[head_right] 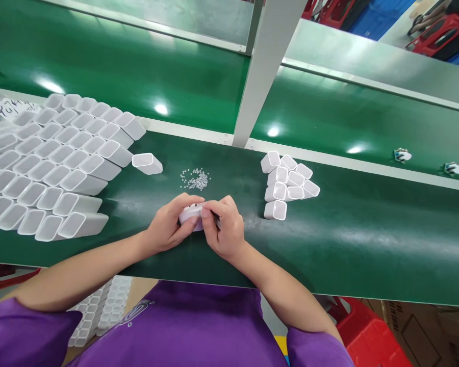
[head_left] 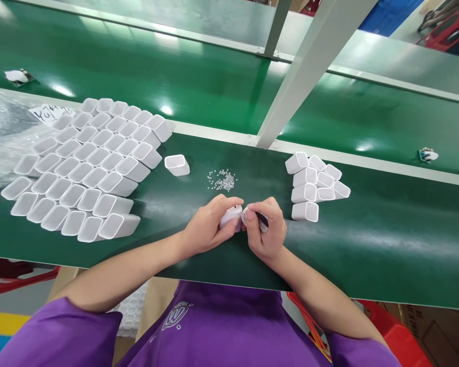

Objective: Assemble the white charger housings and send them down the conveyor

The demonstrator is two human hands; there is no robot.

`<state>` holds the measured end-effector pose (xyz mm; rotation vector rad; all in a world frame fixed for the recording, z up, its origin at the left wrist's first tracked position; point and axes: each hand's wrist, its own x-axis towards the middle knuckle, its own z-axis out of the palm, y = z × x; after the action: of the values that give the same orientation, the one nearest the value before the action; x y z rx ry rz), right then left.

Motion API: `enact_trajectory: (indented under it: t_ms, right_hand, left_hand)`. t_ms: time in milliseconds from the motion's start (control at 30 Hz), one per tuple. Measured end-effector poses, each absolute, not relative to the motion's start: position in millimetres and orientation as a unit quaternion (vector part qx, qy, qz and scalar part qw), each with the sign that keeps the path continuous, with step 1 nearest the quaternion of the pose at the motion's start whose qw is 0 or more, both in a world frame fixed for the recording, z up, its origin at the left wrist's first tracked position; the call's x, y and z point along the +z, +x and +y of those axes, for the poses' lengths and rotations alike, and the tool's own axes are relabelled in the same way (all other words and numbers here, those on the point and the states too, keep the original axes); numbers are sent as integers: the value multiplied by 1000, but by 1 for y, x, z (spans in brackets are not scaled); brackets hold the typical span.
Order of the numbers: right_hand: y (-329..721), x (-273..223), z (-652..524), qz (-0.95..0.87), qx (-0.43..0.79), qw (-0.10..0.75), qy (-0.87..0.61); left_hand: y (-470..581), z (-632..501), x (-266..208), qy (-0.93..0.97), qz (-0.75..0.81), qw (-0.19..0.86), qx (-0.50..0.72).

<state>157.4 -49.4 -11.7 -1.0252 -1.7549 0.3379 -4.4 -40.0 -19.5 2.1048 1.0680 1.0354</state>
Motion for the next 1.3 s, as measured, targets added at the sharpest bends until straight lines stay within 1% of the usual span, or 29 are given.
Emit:
enact_trajectory:
  t_ms: [100,233,433,600,700,767,867,967,1033,1100,1200,1267,1300]
  right_hand:
    - [157,-11,-50,-727,153,514,-428]
    - [156,-12,-51,-724,150,510,-439]
    - [156,-14,-51,-722,148,501,-453]
    - [155,-21,-47,-734,104,480,-469]
    - [153,-25,-44,-733,122,456,-489]
    - [152,-23,-43,-718,165,456,-499]
    - [159,-13,-40,-672,243,472,-515]
    - [174,-3,-32,-633,260,471,-556]
    - [184,1,-24,-644,235,414,-600]
    - [191,1,-16,-677,213,310,-632]
    - [193,-2,-11,-716,198,151,-652]
    - [192,-5,-12,-725,177,82,-661]
    - [192,-6,-12,-730,156,64,-662]
  left_hand:
    - [-1,-42,-23,788,381,253,412]
    - [2,-46,-25,794,396,208,412]
    - [3,-52,-23,807,428,179,365]
    - [5,-51,-23,808,467,173,315]
    - [5,-45,-24,786,497,220,294]
    - [3,-40,-24,758,492,278,325]
    - [0,-34,-25,689,459,420,371]
    - [-3,-31,-26,602,421,564,376]
    - [-4,-30,-28,563,399,614,384]
    - [-5,-30,-28,544,390,628,398]
    - [-5,-28,-27,527,399,617,427]
    - [-4,-26,-25,513,408,618,434]
    - [-3,-25,-24,504,413,623,433]
